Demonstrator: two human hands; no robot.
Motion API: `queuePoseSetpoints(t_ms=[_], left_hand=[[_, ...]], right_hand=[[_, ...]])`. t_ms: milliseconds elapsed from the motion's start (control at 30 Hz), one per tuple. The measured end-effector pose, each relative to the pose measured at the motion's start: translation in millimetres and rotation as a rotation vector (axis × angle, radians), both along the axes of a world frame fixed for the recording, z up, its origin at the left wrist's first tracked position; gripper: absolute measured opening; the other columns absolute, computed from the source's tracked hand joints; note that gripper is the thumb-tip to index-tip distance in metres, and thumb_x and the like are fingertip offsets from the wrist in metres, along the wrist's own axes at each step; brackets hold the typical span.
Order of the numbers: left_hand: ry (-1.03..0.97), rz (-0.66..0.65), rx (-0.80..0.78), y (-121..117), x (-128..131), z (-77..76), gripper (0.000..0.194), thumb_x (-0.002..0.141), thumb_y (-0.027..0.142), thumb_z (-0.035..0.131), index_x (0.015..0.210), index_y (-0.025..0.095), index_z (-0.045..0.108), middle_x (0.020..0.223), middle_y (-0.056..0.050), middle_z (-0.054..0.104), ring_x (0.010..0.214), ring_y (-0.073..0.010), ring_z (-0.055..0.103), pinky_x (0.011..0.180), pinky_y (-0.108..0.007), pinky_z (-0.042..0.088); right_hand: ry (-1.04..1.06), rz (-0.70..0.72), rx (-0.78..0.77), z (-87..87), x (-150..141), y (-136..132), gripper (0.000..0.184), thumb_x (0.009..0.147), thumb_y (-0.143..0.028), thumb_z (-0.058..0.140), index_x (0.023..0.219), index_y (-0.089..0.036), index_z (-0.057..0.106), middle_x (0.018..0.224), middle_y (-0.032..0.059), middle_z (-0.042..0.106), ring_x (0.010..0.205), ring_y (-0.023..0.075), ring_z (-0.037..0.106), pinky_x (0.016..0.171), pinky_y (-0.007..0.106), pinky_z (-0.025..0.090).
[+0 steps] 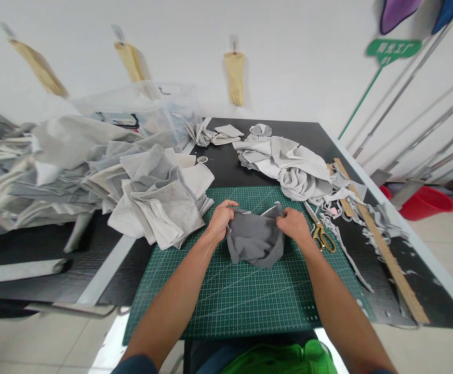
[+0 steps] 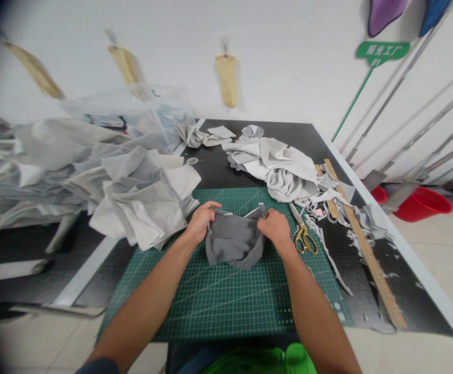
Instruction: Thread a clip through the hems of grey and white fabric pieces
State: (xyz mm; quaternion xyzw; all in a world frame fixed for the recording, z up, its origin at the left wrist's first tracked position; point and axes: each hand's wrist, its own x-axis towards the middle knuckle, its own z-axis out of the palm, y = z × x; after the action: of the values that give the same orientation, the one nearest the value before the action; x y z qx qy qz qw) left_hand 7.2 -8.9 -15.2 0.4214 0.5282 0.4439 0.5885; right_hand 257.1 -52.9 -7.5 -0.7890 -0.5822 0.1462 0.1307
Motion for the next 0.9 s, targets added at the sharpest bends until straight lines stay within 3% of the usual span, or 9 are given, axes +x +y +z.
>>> queuePoseSetpoints(t_ms=[100, 167, 267, 433, 500, 567, 667, 767, 900], left_hand=[[0.095, -0.072, 0.009, -3, 3, 3.4, 0.030, 0.064, 0.020, 0.066, 0.093, 0.020, 0.071, 0.060, 0.003, 0.058, 0.052, -0.0140, 0.050, 0.050, -0.024, 0.029], [0.177, -0.094, 0.103, -5, 6, 5.5, 0.022, 0.068, 0.029, 0.075, 0.088, 0.019, 0.073, 0.067, 0.001, 0.064, 0.059, -0.0149, 0.054, 0.055, -0.024, 0.033], [0.274, -0.014, 0.298, -6, 8, 6.3, 0.023, 0.079, 0.039, 0.071, 0.070, 0.018, 0.069, 0.066, 0.001, 0.060, 0.066, -0.0142, 0.052, 0.059, -0.024, 0.034], [0.071, 0.081, 0.298, -7, 11, 3.4, 0.031, 0.091, 0.046, 0.061, 0.079, 0.018, 0.069, 0.073, 0.000, 0.061, 0.069, -0.0133, 0.051, 0.064, -0.023, 0.038], [-0.029, 0.064, 0.259, -8, 12, 3.5, 0.031, 0.090, 0.048, 0.063, 0.080, 0.018, 0.067, 0.074, 0.000, 0.061, 0.069, -0.0130, 0.051, 0.065, -0.022, 0.040], [-0.055, 0.028, 0.250, -11, 13, 5.7, 0.029, 0.089, 0.046, 0.066, 0.079, 0.018, 0.065, 0.071, 0.001, 0.058, 0.066, -0.0122, 0.050, 0.062, -0.021, 0.039], [-0.021, -0.029, 0.295, -18, 16, 12.3, 0.020, 0.086, 0.040, 0.069, 0.088, 0.020, 0.068, 0.076, 0.001, 0.063, 0.070, -0.0129, 0.054, 0.065, -0.021, 0.042], [-0.003, -0.078, 0.344, -24, 20, 19.0, 0.022, 0.085, 0.037, 0.070, 0.099, 0.019, 0.071, 0.091, -0.003, 0.071, 0.082, -0.0161, 0.062, 0.075, -0.024, 0.046], [0.033, -0.110, 0.409, -30, 24, 21.9, 0.023, 0.088, 0.039, 0.069, 0.099, 0.018, 0.068, 0.086, -0.002, 0.070, 0.075, -0.0148, 0.060, 0.071, -0.025, 0.044]], right_hand=[[-0.006, 0.025, -0.029, 2.7, -2, -1, 0.024, 0.082, -0.031, 0.056, 0.094, -0.017, 0.072, 0.101, 0.0218, 0.076, 0.101, 0.0374, 0.072, 0.083, 0.040, 0.048], [-0.011, 0.006, -0.034, 5.9, -2, -1, 0.026, 0.082, -0.030, 0.056, 0.097, -0.016, 0.072, 0.102, 0.0230, 0.076, 0.102, 0.0381, 0.072, 0.084, 0.040, 0.048], [-0.013, -0.051, -0.027, 11.0, 1, -2, 0.028, 0.083, -0.029, 0.055, 0.101, -0.016, 0.072, 0.104, 0.0230, 0.075, 0.103, 0.0385, 0.072, 0.084, 0.042, 0.049], [-0.031, -0.110, -0.005, 12.0, 8, -8, 0.035, 0.085, -0.028, 0.056, 0.113, -0.012, 0.068, 0.101, 0.0237, 0.073, 0.101, 0.0386, 0.070, 0.086, 0.044, 0.049], [-0.045, -0.107, 0.106, 11.6, 7, -9, 0.042, 0.085, -0.026, 0.057, 0.122, -0.010, 0.064, 0.109, 0.0244, 0.070, 0.102, 0.0369, 0.068, 0.087, 0.044, 0.048], [-0.009, -0.067, 0.312, 12.8, 3, -10, 0.042, 0.087, -0.025, 0.055, 0.125, -0.011, 0.062, 0.116, 0.0229, 0.067, 0.104, 0.0333, 0.066, 0.089, 0.042, 0.048], [0.200, 0.104, 0.584, 17.5, -12, -12, 0.028, 0.092, -0.028, 0.053, 0.115, -0.016, 0.066, 0.105, 0.0134, 0.069, 0.095, 0.0256, 0.065, 0.087, 0.037, 0.049], [0.422, 0.276, 0.650, 21.2, -32, -19, 0.021, 0.096, -0.034, 0.055, 0.104, -0.021, 0.070, 0.095, 0.0059, 0.069, 0.081, 0.0197, 0.061, 0.077, 0.032, 0.049], [0.565, 0.340, 0.671, 21.4, -51, -27, 0.028, 0.092, -0.036, 0.062, 0.116, -0.024, 0.070, 0.099, 0.0046, 0.067, 0.078, 0.0178, 0.058, 0.076, 0.032, 0.050]])
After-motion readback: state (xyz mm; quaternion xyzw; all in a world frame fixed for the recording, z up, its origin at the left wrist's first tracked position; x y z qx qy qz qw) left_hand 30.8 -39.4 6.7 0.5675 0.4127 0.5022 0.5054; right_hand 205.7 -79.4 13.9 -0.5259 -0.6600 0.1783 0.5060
